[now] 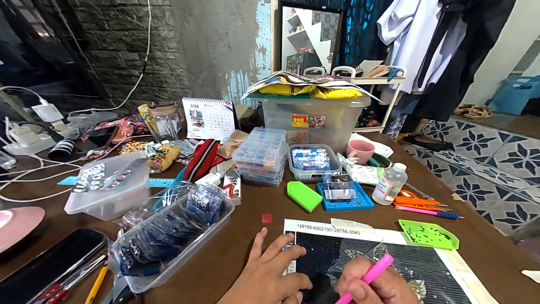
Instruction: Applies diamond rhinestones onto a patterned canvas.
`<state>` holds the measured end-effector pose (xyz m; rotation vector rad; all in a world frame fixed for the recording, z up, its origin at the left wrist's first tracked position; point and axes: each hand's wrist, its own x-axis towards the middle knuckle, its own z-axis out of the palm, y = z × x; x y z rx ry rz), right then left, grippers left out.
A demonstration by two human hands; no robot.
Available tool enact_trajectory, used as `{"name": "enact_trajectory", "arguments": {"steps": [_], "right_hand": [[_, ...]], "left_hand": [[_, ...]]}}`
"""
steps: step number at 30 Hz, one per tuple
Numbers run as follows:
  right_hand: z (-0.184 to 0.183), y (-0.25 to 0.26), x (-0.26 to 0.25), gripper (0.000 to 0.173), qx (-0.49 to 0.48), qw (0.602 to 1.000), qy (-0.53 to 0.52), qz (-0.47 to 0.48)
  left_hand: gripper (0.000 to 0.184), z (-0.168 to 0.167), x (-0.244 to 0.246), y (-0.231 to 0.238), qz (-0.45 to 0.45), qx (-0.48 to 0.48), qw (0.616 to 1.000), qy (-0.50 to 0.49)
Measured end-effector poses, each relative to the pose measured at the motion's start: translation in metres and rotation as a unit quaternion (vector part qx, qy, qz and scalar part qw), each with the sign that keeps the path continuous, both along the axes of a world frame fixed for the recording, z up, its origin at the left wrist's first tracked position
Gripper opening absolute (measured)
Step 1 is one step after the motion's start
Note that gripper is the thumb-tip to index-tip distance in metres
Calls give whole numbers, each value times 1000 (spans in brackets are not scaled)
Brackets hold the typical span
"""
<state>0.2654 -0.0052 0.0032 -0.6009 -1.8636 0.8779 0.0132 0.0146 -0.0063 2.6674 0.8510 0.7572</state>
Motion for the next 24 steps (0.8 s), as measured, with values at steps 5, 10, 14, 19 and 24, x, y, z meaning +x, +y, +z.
{"name": "enact_trajectory", "arguments": {"steps": [5,10,14,19,24], "right_hand": [[-1,3,0,28,-14,999,10,-48],[-3,5,-1,29,-2,998,-9,-69],[-3,4,-2,31,20,997,-32,-66],[-3,3,-3,33,37,996,-43,-64],[-3,3,-3,32,40,996,-42,-62]], "left_hand": [[28,2,0,-1,7,-14,1000,6],[27,2,1,-2,16,-24,1000,-1],[27,3,0,-2,16,-33,999,1],[27,2,0,-2,16,-36,999,-2],[27,4,1,-3,19,-38,999,5]]}}
